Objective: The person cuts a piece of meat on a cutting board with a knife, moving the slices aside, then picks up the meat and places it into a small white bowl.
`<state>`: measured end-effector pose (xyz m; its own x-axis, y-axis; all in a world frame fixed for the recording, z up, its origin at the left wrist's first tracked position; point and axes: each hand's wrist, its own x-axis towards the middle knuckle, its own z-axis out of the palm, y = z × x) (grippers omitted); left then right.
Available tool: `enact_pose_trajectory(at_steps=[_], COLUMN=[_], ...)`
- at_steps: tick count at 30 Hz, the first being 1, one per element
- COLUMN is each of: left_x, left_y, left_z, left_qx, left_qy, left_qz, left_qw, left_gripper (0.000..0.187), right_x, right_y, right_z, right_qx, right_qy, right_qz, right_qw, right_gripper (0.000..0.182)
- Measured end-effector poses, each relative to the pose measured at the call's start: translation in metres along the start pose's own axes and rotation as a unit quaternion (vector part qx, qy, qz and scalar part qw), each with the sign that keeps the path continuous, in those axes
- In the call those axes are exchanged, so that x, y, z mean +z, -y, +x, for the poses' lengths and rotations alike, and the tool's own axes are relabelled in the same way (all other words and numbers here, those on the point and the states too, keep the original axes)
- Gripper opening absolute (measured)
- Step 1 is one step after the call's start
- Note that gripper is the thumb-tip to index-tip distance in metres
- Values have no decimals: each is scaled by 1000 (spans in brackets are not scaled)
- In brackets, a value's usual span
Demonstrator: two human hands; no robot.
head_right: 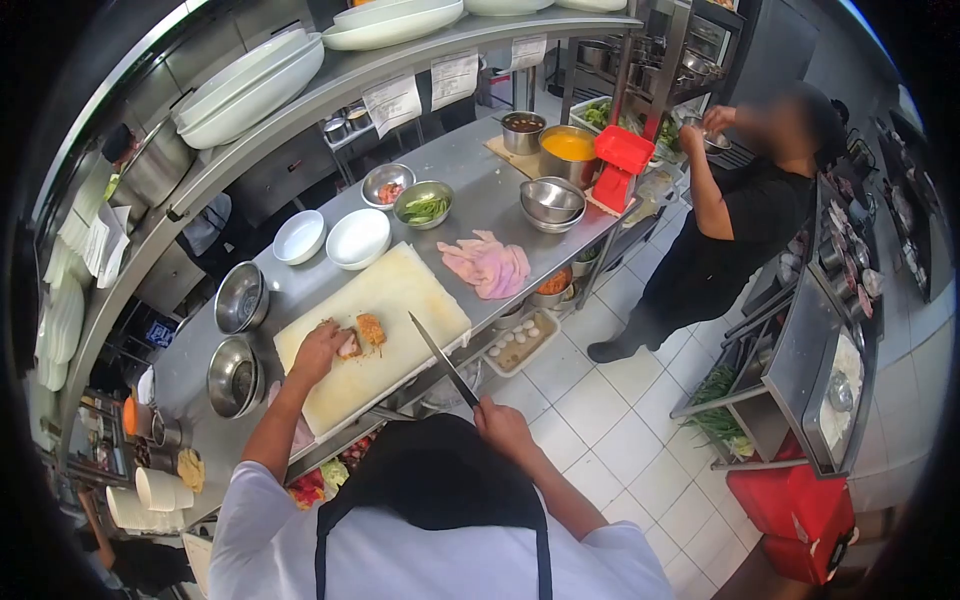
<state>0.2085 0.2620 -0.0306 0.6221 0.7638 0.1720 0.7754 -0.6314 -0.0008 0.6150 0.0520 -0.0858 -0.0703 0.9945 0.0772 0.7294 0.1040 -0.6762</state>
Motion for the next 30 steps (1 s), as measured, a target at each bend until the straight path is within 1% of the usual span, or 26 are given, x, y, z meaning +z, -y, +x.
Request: enact_pose_trajectory(at_steps=[3, 6, 9, 12, 15, 18, 21, 24, 25, 28, 30], left_x=[-4, -1, 1, 4, 4, -37, -31, -9, -14, -19, -15], left_y=[-3, -3, -1, 1, 6, -9, -3, -2, -9, -32, -40], left_z=[7, 11, 14, 16, 19, 25, 20, -1, -3, -11, -20], left_qx=[-16, 12, 24, 28, 25, 29, -34, -43, -39, -151, -161], left_qy=[37, 31, 59, 46, 79, 121, 176, 78, 45, 47, -22], left_qz=[-9, 19, 41, 46, 32, 28, 16, 20, 23, -11, -13], left_qw=[999, 999, 997, 997, 996, 992, 984, 996, 998, 987, 987], left_gripper=[46, 42, 39, 38, 37, 43, 51, 49, 52, 60, 63], right_x=[1, 0, -2, -1, -1, -4, 1, 5, 6, 7, 7], right_y=[-9, -16, -19, -25, -29, -26, -30, -25, -22, -11, -1], right_z=[-5, -9, -9, -8, -6, -2, 2, 7, 9, 16, 25], right_qx=[21, 30, 38, 22, 7, 16, 9, 18, 11, -4, -11], right_qy=[15, 33, 35, 23, 18, 34, 40, 33, 39, 54, 69], right_qz=[11, 24, 18, 24, 30, 21, 24, 48, 54, 63, 57], right_qw=[1000, 999, 998, 999, 999, 999, 999, 998, 998, 997, 996], right_gripper=[21, 21, 21, 20, 20, 19, 20, 19, 20, 20, 20])
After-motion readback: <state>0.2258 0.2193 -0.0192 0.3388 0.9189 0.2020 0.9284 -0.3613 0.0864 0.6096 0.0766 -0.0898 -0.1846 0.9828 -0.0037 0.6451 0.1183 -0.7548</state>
